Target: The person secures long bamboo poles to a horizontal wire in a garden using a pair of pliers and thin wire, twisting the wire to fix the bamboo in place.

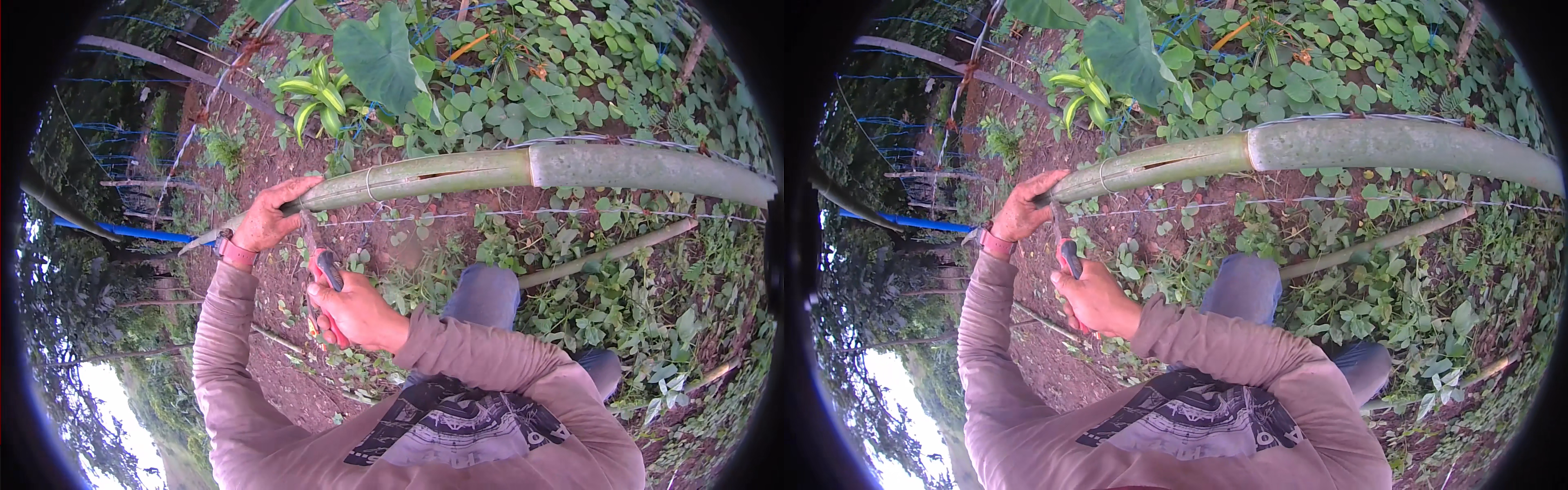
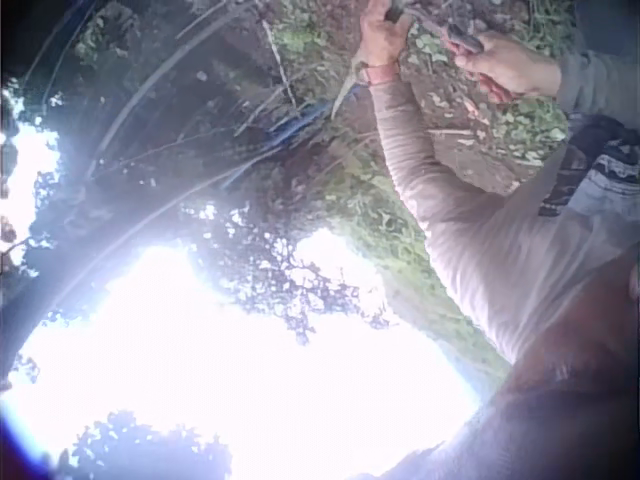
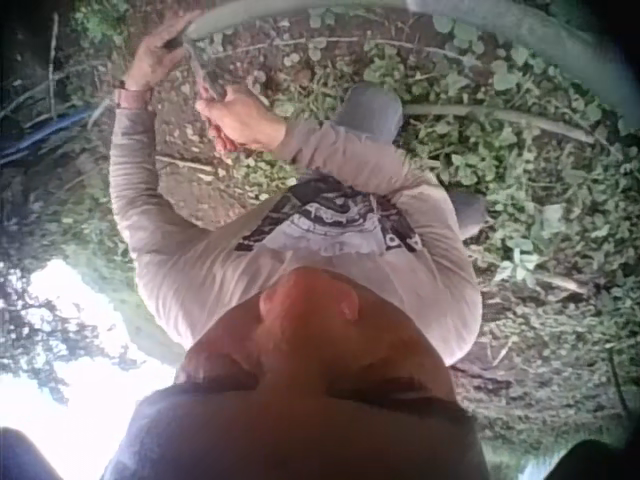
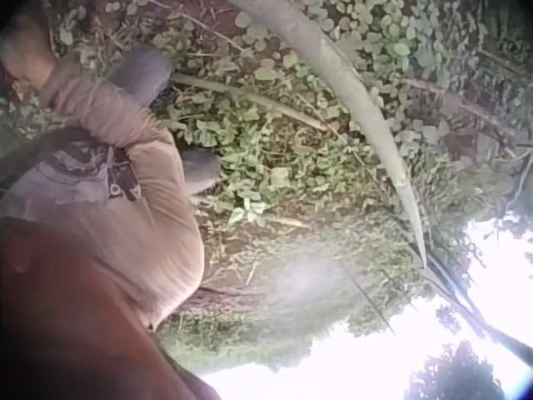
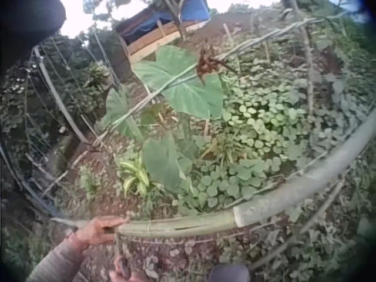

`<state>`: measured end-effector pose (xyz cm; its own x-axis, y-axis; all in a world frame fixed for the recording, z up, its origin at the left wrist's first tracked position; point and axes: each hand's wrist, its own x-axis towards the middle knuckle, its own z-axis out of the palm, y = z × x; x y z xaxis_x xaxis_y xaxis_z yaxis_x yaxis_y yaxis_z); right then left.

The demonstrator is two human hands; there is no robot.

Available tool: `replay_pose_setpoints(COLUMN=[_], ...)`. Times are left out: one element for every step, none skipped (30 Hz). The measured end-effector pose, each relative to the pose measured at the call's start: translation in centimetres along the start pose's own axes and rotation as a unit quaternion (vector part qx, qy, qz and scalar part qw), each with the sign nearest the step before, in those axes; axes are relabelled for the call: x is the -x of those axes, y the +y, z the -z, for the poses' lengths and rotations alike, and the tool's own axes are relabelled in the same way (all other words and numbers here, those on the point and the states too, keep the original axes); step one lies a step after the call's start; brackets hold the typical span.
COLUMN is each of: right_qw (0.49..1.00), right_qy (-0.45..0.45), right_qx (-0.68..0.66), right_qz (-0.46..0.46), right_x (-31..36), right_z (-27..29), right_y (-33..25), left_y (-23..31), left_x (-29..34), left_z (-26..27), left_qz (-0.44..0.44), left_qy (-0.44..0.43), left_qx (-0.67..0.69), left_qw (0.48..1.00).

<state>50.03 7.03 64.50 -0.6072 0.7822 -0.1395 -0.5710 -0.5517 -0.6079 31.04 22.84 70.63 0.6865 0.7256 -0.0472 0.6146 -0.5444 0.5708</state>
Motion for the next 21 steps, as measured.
replay_pose_setpoints(right_qw=[0.999,0.998,0.999,0.999,0.997,0.995,0.993,0.994,0.990,0.985,0.984,0.983,0.982,0.980,0.978,0.972,0.972,0.971,0.969,0.964,0.966], right_qy=[0.017,0.030,0.035,0.034,0.059,0.084,0.089,0.081,0.106,0.132,0.137,0.136,0.139,0.146,0.172,0.193,0.199,0.206,0.225,0.241,0.236], right_qx=[-0.027,-0.053,-0.029,-0.030,-0.040,-0.049,-0.072,-0.065,-0.087,-0.113,-0.114,-0.124,-0.129,-0.133,-0.114,-0.130,-0.123,-0.117,-0.094,-0.108,-0.099], right_qz=[-0.005,-0.015,-0.019,-0.026,-0.030,-0.035,-0.019,-0.024,-0.019,-0.011,-0.018,-0.022,-0.008,0.004,-0.025,-0.021,-0.022,-0.022,-0.032,-0.030,-0.036], right_x=[-0.4,-0.6,-0.8,-0.9,-0.7,-0.4,-0.3,-0.5,-0.7,-1.0,-1.0,-1.5,-2.0,-2.2,-2.2,-2.5,-2.6,-2.7,-2.8,-2.6,-2.5], right_z=[-0.6,-1.2,-1.6,-2.0,-2.4,-3.0,-3.7,-4.2,-4.8,-5.2,-5.4,-5.7,-5.4,-5.5,-5.7,-5.7,-6.1,-6.6,-7.2,-7.5,-7.8], right_y=[0.6,1.2,1.9,1.8,1.6,1.6,1.4,1.5,1.6,1.7,2.0,2.1,2.6,2.4,2.4,2.1,2.1,2.2,2.1,1.8,1.6], left_y=[0.1,0.4,0.5,0.7,1.0,1.0,0.6,0.6,0.6,0.5,0.4,0.3,0.3,0.3,0.5,0.5,0.2,-0.1,-0.5,-1.0,-1.5], left_x=[-0.1,0.2,0.5,0.9,0.8,0.9,0.9,0.8,0.8,0.5,0.5,0.6,-0.1,-0.2,-0.2,-0.6,-0.5,-0.4,-0.2,0.0,0.2], left_z=[-0.2,-0.3,-0.5,-0.6,-0.4,-0.3,-0.2,0.0,0.0,-0.3,-0.8,-0.7,-1.0,-1.5,-1.7,-1.7,-1.6,-1.5,-1.5,-1.3,-1.2], left_qz=[0.002,0.008,0.000,-0.007,0.020,0.029,0.012,-0.006,-0.007,-0.003,-0.004,-0.006,-0.021,-0.026,-0.013,-0.006,-0.022,-0.034,-0.012,0.010,0.003], left_qy=[-0.011,-0.015,-0.004,0.009,-0.017,-0.016,-0.031,-0.042,-0.041,-0.037,-0.033,-0.032,-0.029,-0.049,-0.048,-0.045,-0.048,-0.072,-0.066,-0.059,-0.054], left_qx=[-0.017,-0.018,-0.052,-0.084,-0.104,-0.101,-0.114,-0.130,-0.145,-0.148,-0.176,-0.204,-0.200,-0.187,-0.189,-0.191,-0.186,-0.174,-0.171,-0.172,-0.179], left_qw=[1.000,1.000,0.999,0.996,0.994,0.994,0.993,0.991,0.989,0.988,0.984,0.978,0.979,0.981,0.981,0.980,0.981,0.981,0.983,0.983,0.982])
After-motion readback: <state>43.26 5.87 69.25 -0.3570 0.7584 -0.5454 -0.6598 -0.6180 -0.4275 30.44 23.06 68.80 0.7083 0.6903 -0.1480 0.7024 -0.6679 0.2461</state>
